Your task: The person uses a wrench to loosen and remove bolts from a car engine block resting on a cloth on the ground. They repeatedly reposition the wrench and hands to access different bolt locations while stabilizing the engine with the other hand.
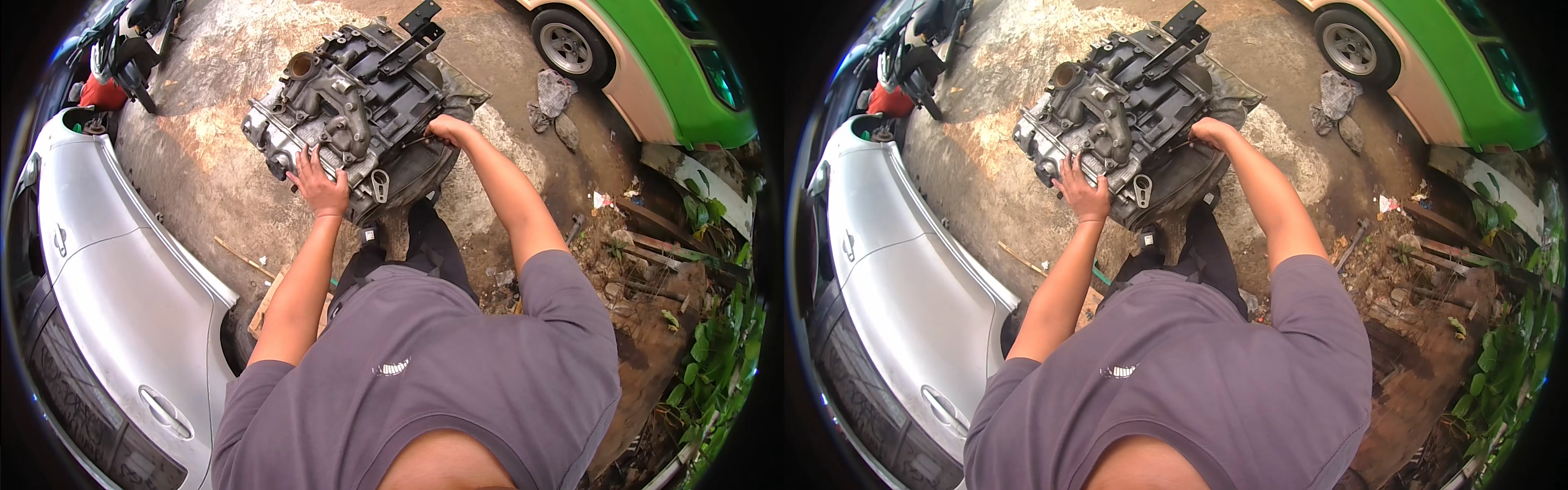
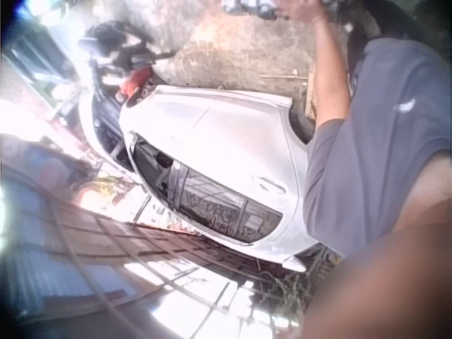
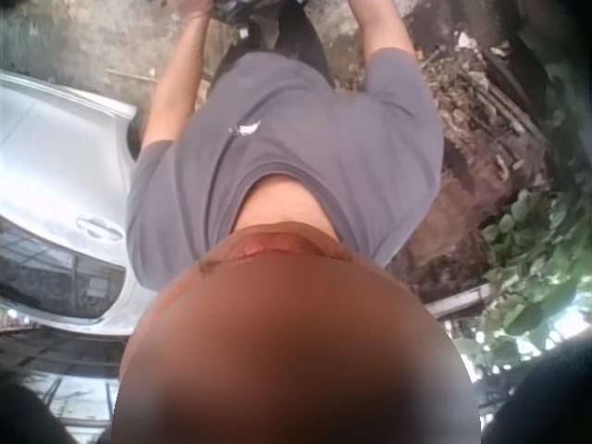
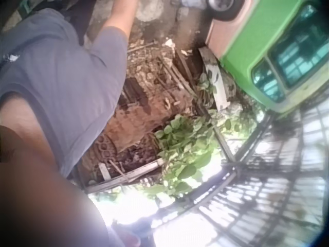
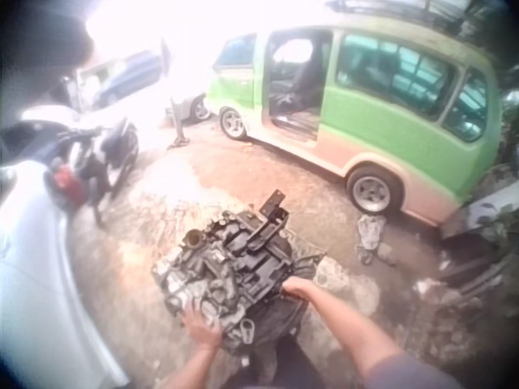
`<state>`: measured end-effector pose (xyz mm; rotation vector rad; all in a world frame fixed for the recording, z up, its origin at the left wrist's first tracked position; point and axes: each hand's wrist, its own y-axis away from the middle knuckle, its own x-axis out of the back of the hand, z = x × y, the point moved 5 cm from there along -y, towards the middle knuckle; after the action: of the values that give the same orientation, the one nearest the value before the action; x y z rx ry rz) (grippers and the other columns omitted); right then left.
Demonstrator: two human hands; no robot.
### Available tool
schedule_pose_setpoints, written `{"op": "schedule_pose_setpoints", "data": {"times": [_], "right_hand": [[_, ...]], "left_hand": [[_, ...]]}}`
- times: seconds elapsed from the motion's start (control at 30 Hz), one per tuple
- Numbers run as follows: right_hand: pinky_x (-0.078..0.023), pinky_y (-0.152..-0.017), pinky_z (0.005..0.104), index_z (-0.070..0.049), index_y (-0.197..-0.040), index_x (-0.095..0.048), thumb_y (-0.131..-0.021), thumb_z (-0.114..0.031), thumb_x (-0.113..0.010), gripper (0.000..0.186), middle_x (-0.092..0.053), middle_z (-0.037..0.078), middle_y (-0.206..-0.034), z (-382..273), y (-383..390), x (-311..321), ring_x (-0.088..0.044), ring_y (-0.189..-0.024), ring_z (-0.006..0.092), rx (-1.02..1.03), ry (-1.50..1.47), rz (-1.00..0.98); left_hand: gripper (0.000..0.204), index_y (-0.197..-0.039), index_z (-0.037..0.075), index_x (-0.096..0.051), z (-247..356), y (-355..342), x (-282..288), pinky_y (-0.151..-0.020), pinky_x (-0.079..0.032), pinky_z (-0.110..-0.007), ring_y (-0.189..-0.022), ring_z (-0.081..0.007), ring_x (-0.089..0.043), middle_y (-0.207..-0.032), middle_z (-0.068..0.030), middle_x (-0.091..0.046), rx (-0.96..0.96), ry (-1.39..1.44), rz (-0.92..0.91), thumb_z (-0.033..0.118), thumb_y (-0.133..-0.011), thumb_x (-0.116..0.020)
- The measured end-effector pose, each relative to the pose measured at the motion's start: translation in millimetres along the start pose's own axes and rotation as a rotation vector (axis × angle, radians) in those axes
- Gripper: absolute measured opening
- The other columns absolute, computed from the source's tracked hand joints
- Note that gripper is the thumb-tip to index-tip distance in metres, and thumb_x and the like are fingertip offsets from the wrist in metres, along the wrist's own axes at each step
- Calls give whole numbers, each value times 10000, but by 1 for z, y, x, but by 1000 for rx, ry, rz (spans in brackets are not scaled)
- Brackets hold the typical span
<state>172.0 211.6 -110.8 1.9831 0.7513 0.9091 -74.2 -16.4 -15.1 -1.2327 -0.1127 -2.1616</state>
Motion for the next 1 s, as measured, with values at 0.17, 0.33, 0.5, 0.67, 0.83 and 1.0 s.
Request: {"op": "schedule_pose_setpoints", "data": {"times": [0.17, 0.33, 0.5, 0.67, 0.83, 1.0], "right_hand": [[-244, -442, 339, -106, -658, -635, -782, -220, -665, 171, -373, 0, -556, -8, -8, 8, -326, -476, 139, 64, 76, -47], [-273, -462, 311, -124, -715, -667, -820, -259, -678, 171, -397, -25, -575, -3, -17, 14, -330, -487, 113, -6, -29, -149], [-326, -488, 299, -111, -765, -669, -878, -253, -650, 182, -421, -44, -594, 5, -19, 11, -355, -499, 98, -93, -208, -276], [-355, -471, 296, -76, -782, -648, -926, -226, -580, 219, -438, -40, -588, 2, -12, 9, -388, -483, 94, -114, -297, -270], [-372, -433, 316, -90, -730, -639, -906, -193, -520, 236, -479, -20, -575, -23, 3, -5, -416, -476, 103, -77, -307, -67], [-393, -461, 398, -58, -751, -587, -868, -190, -500, 197, -600, 72, -634, -32, 36, -39, -560, -477, 203, 63, -367, 28]], "left_hand": [[730, -1427, 120, -407, -1, 1, 0, -1176, -55, -594, -1457, -322, -239, -1523, -116, -348, 9, -16, 7, 246, -738, -615], [706, -1409, 130, -424, -1, 1, 0, -1173, -75, -597, -1452, -331, -242, -1515, -113, -352, -2, -32, 25, 238, -742, -627], [698, -1409, 125, -426, 0, 1, 0, -1178, -55, -590, -1456, -326, -238, -1515, -123, -358, 0, -49, 15, 241, -747, -615], [688, -1411, 135, -424, 2, 2, 1, -1173, -73, -598, -1448, -329, -251, -1509, -114, -360, -11, -60, 33, 239, -758, -614], [690, -1399, 105, -439, 1, 2, 1, -1175, -65, -596, -1444, -324, -265, -1505, -125, -372, -21, -51, 29, 248, -746, -606], [689, -1400, 115, -440, 0, 1, 0, -1171, -66, -607, -1442, -325, -267, -1508, -120, -366, -30, -22, 15, 249, -747, -611]]}}
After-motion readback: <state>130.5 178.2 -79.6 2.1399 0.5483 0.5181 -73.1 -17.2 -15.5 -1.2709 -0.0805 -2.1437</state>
